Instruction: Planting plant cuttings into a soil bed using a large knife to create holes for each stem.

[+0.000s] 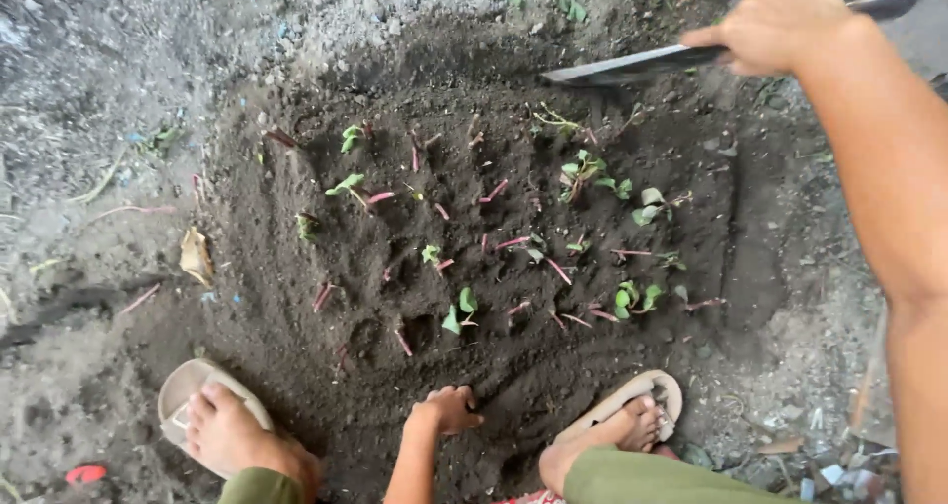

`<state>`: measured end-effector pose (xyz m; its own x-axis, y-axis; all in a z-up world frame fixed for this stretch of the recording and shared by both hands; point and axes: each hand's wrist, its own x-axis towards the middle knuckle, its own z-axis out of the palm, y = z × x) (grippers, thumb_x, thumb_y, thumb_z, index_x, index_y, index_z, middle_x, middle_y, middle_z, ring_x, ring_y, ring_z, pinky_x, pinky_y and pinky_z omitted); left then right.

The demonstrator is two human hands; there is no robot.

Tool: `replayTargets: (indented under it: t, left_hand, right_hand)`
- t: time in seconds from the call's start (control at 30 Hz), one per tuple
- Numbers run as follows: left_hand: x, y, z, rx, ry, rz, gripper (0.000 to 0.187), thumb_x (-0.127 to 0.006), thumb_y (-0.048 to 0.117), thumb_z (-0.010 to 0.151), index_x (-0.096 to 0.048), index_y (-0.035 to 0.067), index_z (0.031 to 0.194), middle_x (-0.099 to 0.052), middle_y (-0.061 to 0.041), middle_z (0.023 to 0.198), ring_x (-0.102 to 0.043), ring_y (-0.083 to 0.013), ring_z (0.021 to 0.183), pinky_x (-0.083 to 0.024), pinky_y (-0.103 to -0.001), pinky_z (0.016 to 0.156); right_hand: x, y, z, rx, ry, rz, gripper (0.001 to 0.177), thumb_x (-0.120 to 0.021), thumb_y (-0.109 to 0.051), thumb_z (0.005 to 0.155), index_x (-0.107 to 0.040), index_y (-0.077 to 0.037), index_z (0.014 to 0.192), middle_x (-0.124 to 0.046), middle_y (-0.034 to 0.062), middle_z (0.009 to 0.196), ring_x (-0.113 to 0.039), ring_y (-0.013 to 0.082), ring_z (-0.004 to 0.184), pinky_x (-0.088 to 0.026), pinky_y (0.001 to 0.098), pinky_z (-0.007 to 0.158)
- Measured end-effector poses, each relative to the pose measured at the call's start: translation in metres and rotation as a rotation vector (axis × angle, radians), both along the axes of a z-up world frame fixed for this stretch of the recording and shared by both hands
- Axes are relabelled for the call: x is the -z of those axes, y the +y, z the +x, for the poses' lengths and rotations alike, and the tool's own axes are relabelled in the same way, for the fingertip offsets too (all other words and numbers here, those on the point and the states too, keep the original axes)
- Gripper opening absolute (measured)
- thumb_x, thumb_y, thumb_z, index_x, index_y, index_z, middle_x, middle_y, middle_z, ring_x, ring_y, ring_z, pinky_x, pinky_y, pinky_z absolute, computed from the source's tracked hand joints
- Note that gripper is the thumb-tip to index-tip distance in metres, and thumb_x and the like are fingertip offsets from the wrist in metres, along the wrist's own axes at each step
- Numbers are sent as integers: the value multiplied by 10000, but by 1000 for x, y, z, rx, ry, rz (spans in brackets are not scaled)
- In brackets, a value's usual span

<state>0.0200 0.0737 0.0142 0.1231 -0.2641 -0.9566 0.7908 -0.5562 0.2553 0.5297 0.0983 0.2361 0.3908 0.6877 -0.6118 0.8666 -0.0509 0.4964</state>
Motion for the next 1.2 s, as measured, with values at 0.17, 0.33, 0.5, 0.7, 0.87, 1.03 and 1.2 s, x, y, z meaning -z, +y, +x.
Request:
replayTargets:
  t: [0.17,0.33,0.5,0.7,0.87,1.03,1.2]
  left_hand:
    - [10,-7,-6,43,-6,21,582,-534,554,843,-419,271,1338,-357,-55,1399,-355,-292,1307,-377,-472,1013]
    - [13,2,1,7,24,-24,557,-481,539,886,-388,275,1368,-321,-52,1405,-326,-291,1312,-363,-451,1029]
    - [30,1,2,41,65,-43,564,-478,565,882,-390,252,1342,-332,-71,1365,-346,-308,1282,-372,-465,1001]
    - [0,-11,3,61,16,67,504,-474,578,889,-404,299,1303,-365,-17,1357,-340,-255,1299,-331,-513,1029]
    - [-10,-10,2,57,-9,78,494,-487,535,902,-391,292,1322,-370,-19,1381,-331,-243,1316,-286,-539,1086]
    - [-11,-11,6,62,16,117,477,-477,565,896,-411,288,1279,-364,-7,1363,-330,-252,1312,-313,-517,1043]
    - [-6,-14,3,77,3,138,474,-470,568,906,-398,276,1272,-375,-27,1346,-348,-256,1292,-332,-510,1033]
  right_hand:
    - [46,-47,84,97,220,94,727,-574,30,762,-494,-354,1373,-502,-11,460,-412,146,372,-317,293,375]
    - [7,-66,34,154,-73,6,504,-415,-398,940,-295,-523,1413,-711,11,1097,-745,235,941,-637,378,678]
    - [14,-51,56,-2,-129,-129,614,-453,-267,875,-296,-481,1429,-709,-59,1105,-748,142,882,-605,270,682]
    - [15,-83,57,-83,-240,-109,571,-434,-446,930,-222,-517,1454,-688,-166,1037,-717,47,789,-587,188,534]
    - [-28,-77,22,34,-286,-307,564,-489,-334,944,-262,-445,1448,-734,-198,799,-732,-16,672,-643,118,483]
    - [-4,-128,41,100,-205,-10,512,-365,-369,972,-273,-482,1464,-676,-113,1047,-741,53,762,-568,157,403]
    - [-14,-109,28,82,-331,-296,618,-413,-406,921,-165,-439,1486,-712,-133,1103,-724,41,792,-588,173,549]
